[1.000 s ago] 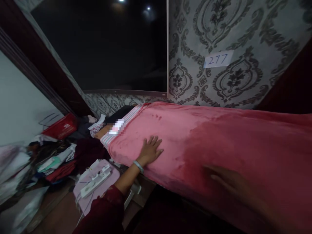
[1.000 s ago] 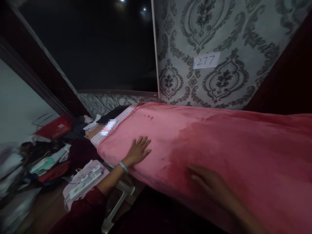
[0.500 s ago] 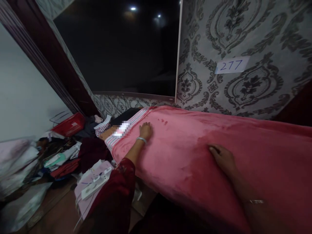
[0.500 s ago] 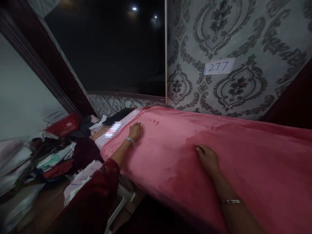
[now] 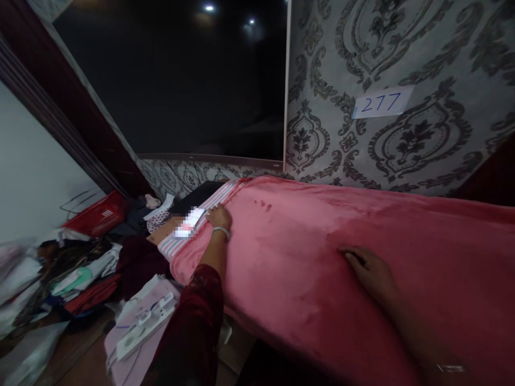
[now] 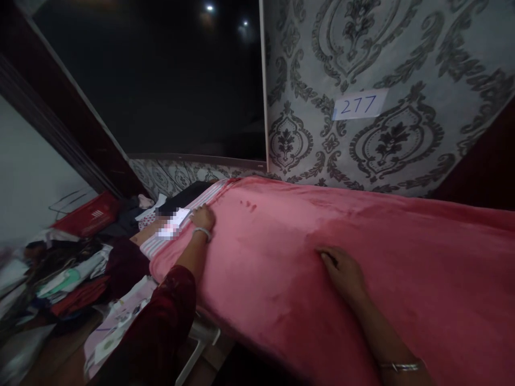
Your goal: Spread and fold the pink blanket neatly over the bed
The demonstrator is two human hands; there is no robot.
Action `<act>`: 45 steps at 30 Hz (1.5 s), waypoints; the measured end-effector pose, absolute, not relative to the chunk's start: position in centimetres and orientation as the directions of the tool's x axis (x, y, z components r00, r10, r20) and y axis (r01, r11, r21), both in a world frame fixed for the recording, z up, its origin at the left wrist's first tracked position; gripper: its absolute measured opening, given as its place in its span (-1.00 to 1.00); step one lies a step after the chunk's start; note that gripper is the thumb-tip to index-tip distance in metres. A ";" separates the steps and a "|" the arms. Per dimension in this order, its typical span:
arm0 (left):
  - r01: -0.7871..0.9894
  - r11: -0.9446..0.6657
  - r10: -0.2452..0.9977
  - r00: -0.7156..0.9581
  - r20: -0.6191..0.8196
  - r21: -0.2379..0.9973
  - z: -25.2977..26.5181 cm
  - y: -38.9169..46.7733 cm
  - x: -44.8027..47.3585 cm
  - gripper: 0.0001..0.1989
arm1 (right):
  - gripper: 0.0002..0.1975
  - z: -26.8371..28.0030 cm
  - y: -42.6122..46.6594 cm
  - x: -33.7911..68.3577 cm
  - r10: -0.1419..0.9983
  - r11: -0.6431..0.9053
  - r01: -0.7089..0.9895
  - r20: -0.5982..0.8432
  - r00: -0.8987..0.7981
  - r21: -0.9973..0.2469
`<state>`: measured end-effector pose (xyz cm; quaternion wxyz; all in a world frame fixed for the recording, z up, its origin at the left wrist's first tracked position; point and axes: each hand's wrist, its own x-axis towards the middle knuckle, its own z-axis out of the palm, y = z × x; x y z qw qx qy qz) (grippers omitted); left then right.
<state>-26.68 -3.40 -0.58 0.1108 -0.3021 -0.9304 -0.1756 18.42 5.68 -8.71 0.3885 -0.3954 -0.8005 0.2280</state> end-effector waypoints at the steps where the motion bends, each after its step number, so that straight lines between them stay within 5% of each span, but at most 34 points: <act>1: 0.595 0.759 0.514 -0.797 0.317 0.264 -0.5 -3.4 -26.8 -0.54 | -0.61 -8.7 5.7 18.4 0.811 0.583 0.457 0.444 -0.382 -0.672; 15: 0.614 0.721 0.560 -0.789 0.254 0.321 0.8 -4.3 -28.4 -0.36 | -0.63 -7.8 5.3 18.2 0.811 0.577 0.419 0.434 -0.392 -0.701; 22: 0.604 0.643 0.548 -0.792 0.268 0.470 0.0 -4.9 -30.4 -0.34 | -0.66 -7.4 5.2 18.4 0.817 0.567 0.430 0.414 -0.401 -0.703; 26: 0.578 0.521 0.643 -0.750 0.156 0.628 0.5 -4.9 -31.8 -0.18 | -0.66 -7.4 5.1 18.6 0.824 0.559 0.456 0.403 -0.398 -0.692; 34: 0.487 0.356 0.809 -0.587 -0.003 0.797 1.6 -4.6 -34.0 -0.65 | -0.66 -7.3 4.7 18.5 0.818 0.572 0.467 0.422 -0.391 -0.674; 45: 0.349 0.205 0.861 -0.508 0.001 0.914 3.5 -5.6 -35.4 -0.41 | -0.62 -6.3 3.7 17.4 0.714 0.699 0.492 0.528 -0.459 -0.519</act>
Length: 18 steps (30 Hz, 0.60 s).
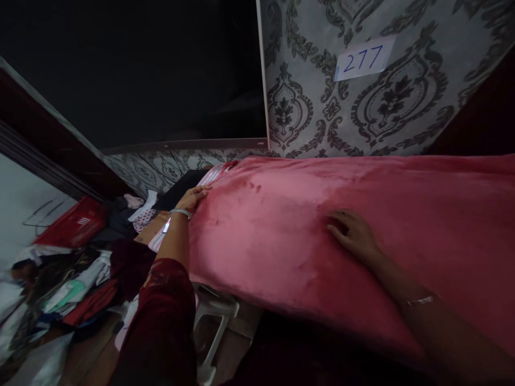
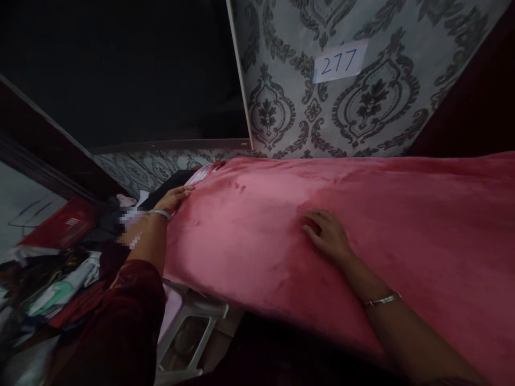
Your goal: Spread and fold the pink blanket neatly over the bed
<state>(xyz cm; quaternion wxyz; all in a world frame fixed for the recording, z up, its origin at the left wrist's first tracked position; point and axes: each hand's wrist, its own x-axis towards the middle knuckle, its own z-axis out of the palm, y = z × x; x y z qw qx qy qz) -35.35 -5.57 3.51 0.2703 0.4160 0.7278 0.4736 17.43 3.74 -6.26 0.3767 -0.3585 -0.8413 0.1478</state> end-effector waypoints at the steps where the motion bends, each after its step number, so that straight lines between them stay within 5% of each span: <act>1: 0.350 0.199 0.874 -0.486 -0.004 0.915 3.9 -5.7 -35.4 -0.40 | -0.61 -6.2 3.8 17.2 0.707 0.707 0.489 0.529 -0.470 -0.510; 10: 0.681 0.260 0.926 -0.376 0.022 0.685 5.4 -5.5 -35.5 -0.58 | -0.48 -5.7 3.6 12.5 0.655 0.754 0.483 0.455 -0.603 -0.445; 18: 0.873 0.234 0.957 -0.285 0.056 0.429 5.2 -5.5 -35.0 -0.43 | -0.48 -6.3 4.1 8.1 0.663 0.746 0.525 0.386 -0.641 -0.409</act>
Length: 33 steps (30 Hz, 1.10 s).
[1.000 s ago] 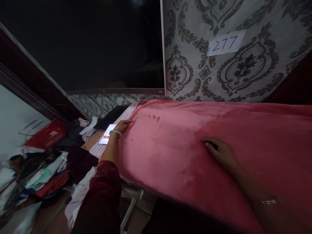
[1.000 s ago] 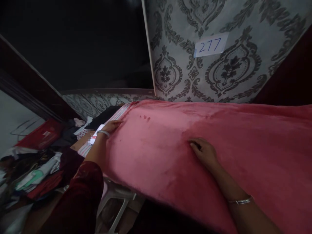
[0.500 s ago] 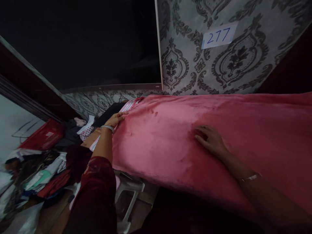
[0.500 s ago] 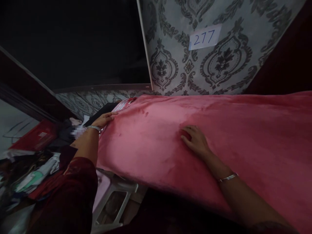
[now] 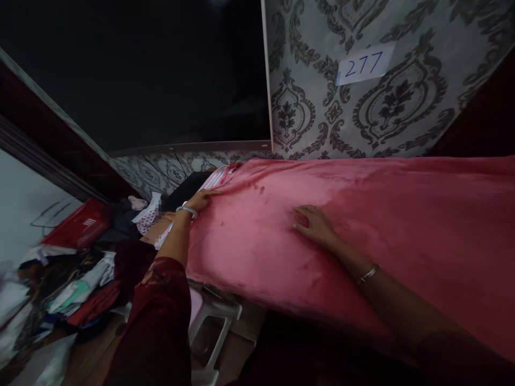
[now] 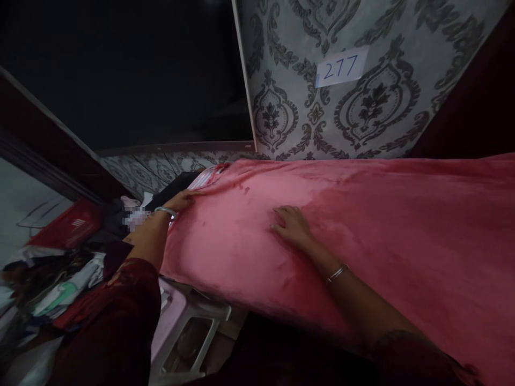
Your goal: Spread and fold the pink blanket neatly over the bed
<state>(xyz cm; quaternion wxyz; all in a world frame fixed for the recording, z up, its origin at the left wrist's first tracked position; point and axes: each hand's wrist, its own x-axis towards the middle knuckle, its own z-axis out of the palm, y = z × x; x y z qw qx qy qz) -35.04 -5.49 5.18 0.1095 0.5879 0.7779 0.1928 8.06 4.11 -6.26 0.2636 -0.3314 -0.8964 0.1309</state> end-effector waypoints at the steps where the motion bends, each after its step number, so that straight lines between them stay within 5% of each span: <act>1: 0.878 0.240 0.956 -0.289 0.057 0.415 5.1 -5.4 -35.0 -0.46 | -0.48 -6.3 4.1 7.8 0.669 0.741 0.533 0.379 -0.639 -0.409; 9: 0.835 0.247 0.917 -0.365 0.159 0.491 4.4 -5.1 -35.4 -0.82 | -0.48 -7.0 3.6 7.9 0.669 0.743 0.524 0.420 -0.614 -0.417; 23: 0.685 0.091 0.782 -0.499 0.374 0.723 5.6 -7.4 -35.1 -0.80 | -0.31 -5.4 1.7 7.2 0.717 0.689 0.628 0.467 -0.517 -0.362; 28: 0.667 0.065 0.773 -0.505 0.385 0.743 6.0 -7.6 -35.2 -0.81 | -0.43 -4.1 1.1 6.2 0.755 0.648 0.677 0.410 -0.512 -0.348; 33: 0.726 0.055 0.791 -0.450 0.414 0.685 6.2 -7.8 -35.2 -0.79 | -0.81 -3.6 0.9 5.9 0.750 0.656 0.692 0.367 -0.551 -0.303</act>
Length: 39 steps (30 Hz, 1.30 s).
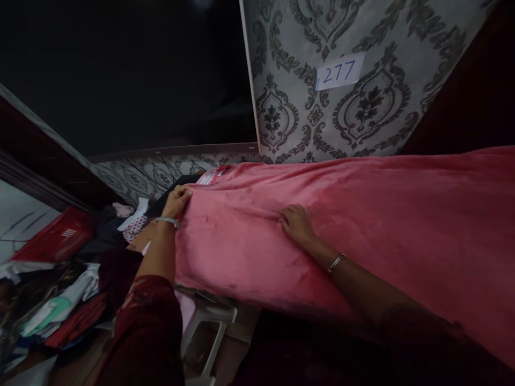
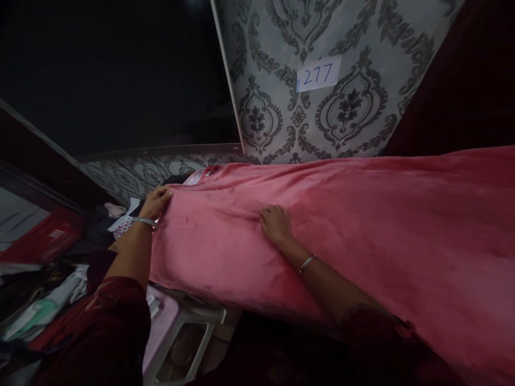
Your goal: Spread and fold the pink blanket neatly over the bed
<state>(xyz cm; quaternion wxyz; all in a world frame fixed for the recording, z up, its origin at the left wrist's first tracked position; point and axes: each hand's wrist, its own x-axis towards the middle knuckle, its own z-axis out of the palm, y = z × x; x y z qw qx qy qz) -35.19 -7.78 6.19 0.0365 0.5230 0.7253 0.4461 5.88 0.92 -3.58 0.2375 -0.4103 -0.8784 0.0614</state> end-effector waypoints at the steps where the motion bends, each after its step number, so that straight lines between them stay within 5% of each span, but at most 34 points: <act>1: 0.752 0.065 0.796 -0.436 0.420 0.656 6.2 -7.8 -35.2 -0.79 | -0.79 -3.6 1.0 6.0 0.738 0.668 0.678 0.388 -0.551 -0.307; 7: 0.892 0.263 0.852 -0.393 0.345 0.368 5.8 -7.2 -34.5 -0.77 | -0.79 -4.1 2.2 6.9 0.655 0.739 0.526 0.632 -0.413 -0.422; 13: 0.892 0.373 0.852 -0.438 0.288 0.254 3.6 -5.6 -32.8 -0.78 | -0.79 -4.7 2.6 7.3 0.747 0.665 0.577 0.413 -0.521 -0.475; 22: 0.845 0.531 0.816 -0.532 0.227 0.073 3.4 -5.3 -30.2 -0.67 | -0.81 -4.9 2.7 7.3 0.743 0.668 0.549 0.402 -0.535 -0.503; 25: 0.915 0.399 0.879 -0.400 0.259 0.060 3.6 -3.9 -26.5 -0.62 | -0.81 -4.5 2.6 7.2 0.745 0.664 0.536 0.404 -0.531 -0.521; 28: 0.988 -0.063 0.958 0.019 0.286 0.143 2.9 -2.1 -20.3 -0.61 | -0.83 -4.0 2.6 7.2 0.747 0.662 0.523 0.413 -0.520 -0.537; 31: 0.880 -0.406 0.893 0.325 0.310 0.246 1.7 -0.9 -14.2 -0.65 | -0.84 -3.6 2.5 7.2 0.734 0.678 0.497 0.461 -0.500 -0.541; 35: 0.880 -0.417 0.893 0.350 0.281 0.229 0.0 -0.4 -10.8 -0.74 | -0.83 -3.1 2.5 7.3 0.678 0.735 0.448 0.563 -0.473 -0.509; 39: 0.959 -0.265 0.876 0.195 0.441 0.102 -1.5 -0.1 -11.7 -0.75 | -0.83 -2.2 3.1 9.1 0.657 0.749 0.455 0.626 -0.419 -0.482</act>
